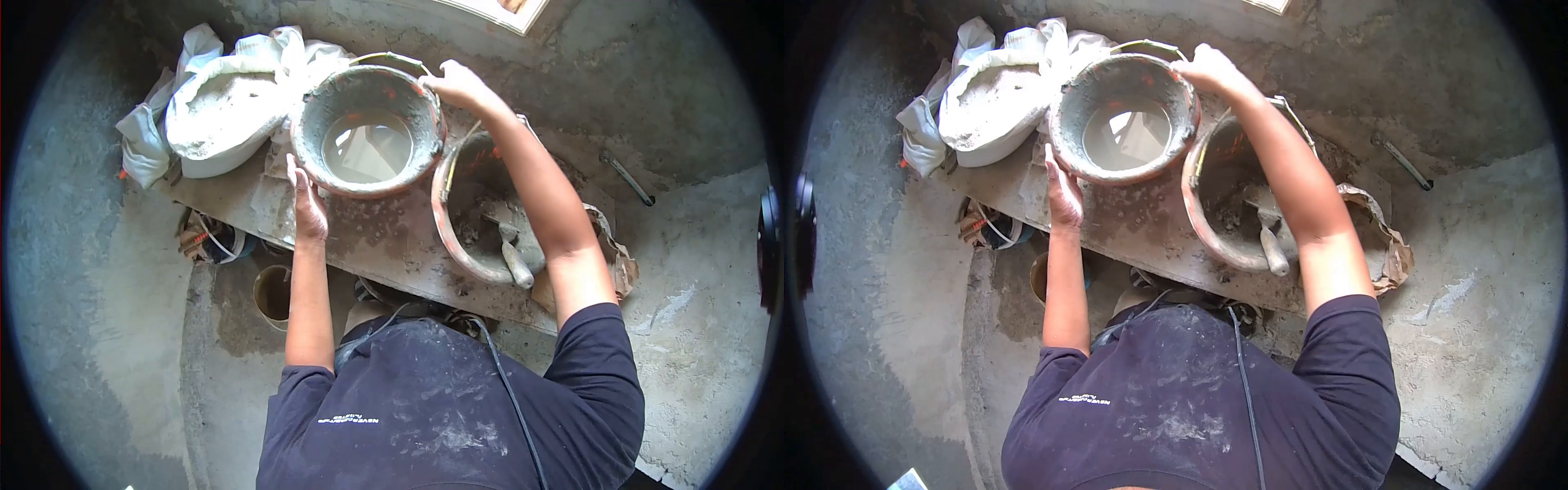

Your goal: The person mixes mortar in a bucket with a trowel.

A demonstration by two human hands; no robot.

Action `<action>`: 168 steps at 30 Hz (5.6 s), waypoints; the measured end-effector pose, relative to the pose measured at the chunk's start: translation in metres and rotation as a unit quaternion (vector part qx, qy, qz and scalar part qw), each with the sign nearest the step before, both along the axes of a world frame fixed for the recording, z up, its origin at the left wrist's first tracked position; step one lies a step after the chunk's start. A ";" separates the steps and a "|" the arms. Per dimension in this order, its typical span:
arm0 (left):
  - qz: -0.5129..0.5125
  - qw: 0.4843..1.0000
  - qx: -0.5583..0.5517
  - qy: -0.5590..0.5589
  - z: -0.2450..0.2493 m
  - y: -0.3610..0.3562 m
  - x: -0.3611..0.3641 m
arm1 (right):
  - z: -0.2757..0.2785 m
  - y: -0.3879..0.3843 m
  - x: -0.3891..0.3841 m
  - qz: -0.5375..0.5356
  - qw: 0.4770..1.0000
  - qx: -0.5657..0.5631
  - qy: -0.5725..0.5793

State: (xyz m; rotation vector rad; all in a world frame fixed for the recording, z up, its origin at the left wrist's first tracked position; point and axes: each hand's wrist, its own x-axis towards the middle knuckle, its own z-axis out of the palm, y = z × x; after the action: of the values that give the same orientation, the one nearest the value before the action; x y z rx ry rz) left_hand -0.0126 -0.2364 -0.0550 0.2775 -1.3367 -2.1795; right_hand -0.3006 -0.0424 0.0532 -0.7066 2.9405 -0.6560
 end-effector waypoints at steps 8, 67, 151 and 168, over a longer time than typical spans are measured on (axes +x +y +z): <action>-0.055 0.991 0.049 0.115 0.022 -0.002 -0.020 | -0.055 -0.031 -0.022 -0.028 0.964 -0.175 -0.197; -0.071 0.979 -0.142 0.129 0.156 0.135 0.001 | 0.025 0.102 0.018 -0.047 0.835 -0.548 -0.027; -0.250 0.963 -0.100 -0.007 0.056 0.276 0.018 | -0.023 0.359 0.267 0.078 0.958 -0.273 0.050; -0.237 0.966 -0.092 -0.046 0.057 0.277 0.027 | -0.037 0.361 0.281 0.268 0.930 -0.248 -0.040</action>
State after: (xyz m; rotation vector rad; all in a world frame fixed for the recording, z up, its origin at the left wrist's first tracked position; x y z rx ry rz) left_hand 0.0147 0.0405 0.0019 -0.0194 -1.7926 -2.4188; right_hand -0.0201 0.3186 0.0159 -1.4057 2.3263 -1.3187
